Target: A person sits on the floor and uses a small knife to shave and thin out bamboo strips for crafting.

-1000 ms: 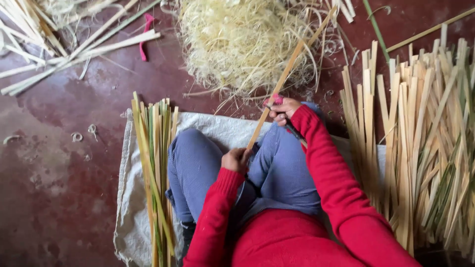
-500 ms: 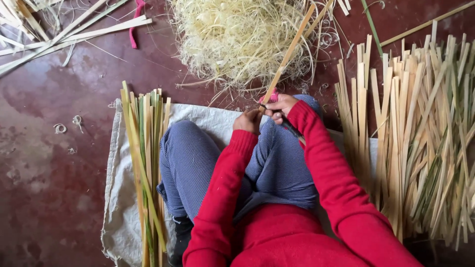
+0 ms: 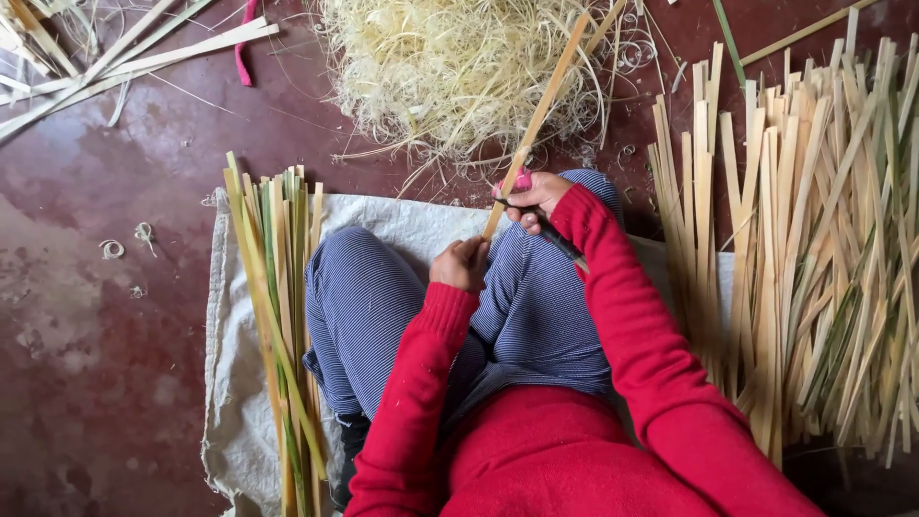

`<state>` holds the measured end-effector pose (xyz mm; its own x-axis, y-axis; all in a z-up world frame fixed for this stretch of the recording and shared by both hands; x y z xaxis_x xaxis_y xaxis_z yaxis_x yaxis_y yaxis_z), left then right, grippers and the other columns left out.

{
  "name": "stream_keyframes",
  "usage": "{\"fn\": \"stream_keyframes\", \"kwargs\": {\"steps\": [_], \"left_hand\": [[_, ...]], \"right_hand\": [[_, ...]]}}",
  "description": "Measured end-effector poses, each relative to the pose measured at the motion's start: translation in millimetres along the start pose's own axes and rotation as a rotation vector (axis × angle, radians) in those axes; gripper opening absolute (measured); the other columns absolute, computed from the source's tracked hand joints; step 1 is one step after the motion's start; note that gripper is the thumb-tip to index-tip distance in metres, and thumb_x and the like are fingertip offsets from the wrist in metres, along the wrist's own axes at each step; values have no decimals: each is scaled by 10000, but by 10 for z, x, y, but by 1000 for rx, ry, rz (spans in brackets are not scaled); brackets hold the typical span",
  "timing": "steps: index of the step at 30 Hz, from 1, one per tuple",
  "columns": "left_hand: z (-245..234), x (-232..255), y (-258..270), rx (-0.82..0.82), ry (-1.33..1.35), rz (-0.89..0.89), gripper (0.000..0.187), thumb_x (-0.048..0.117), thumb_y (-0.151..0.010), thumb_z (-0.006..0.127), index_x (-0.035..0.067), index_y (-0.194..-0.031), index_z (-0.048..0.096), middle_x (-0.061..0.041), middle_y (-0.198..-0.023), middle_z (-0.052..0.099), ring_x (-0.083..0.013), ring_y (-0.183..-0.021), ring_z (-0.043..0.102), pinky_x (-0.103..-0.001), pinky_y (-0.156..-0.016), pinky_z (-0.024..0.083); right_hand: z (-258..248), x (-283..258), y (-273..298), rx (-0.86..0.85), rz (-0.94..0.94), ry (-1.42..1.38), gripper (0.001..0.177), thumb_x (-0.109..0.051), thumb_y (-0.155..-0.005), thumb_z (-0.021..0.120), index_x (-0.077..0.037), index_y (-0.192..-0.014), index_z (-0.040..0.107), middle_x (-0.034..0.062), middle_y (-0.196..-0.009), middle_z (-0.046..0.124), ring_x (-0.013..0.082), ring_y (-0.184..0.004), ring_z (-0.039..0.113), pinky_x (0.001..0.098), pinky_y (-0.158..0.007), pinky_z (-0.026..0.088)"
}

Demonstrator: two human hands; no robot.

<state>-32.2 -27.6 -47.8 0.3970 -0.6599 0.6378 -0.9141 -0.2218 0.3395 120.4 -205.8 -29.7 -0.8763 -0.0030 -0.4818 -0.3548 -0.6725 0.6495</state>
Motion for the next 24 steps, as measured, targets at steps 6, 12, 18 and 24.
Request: {"fn": "stream_keyframes", "kwargs": {"steps": [6,12,18,24], "left_hand": [[-508,198,516,13,203,20,259,428,-944,692,253,-1107,791,-28,-826,726,-266,-762,732,-397,-669,598],[-583,-112,875,67,232,100,206,332,-943,728,172,-1048,804,-72,-771,713,-285,-692,719,-389,-590,581],[-809,-80,1187,45,471,123,158,242,-954,692,110,-928,775,1,-576,624,-135,-393,666,-230,-347,521],[-770,-376,1476,31,507,140,221,235,-964,691,97,-803,752,13,-569,604,-146,-348,656,-227,-283,491]], "right_hand": [[-66,59,-38,35,4,14,93,-67,-974,667,-92,-1061,650,132,-742,659,130,-499,516,301,-430,473],[-81,69,-51,51,24,18,70,-72,-972,672,-87,-1038,653,156,-747,658,150,-493,520,313,-419,473],[-76,100,-29,54,56,56,35,-71,-962,686,-81,-979,656,153,-746,663,154,-494,524,313,-423,484],[-55,-2,31,94,35,53,44,-72,-968,663,-91,-950,627,125,-765,662,132,-514,529,286,-439,473]]}}
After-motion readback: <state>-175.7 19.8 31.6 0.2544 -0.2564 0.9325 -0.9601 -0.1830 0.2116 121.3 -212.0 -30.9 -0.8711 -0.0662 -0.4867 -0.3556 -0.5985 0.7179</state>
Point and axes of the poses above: each hand's wrist, its own y-axis away from the middle knuckle, its own z-axis out of the palm, x = y × z, the point moved 2 cm from there along -y, towards the middle knuckle
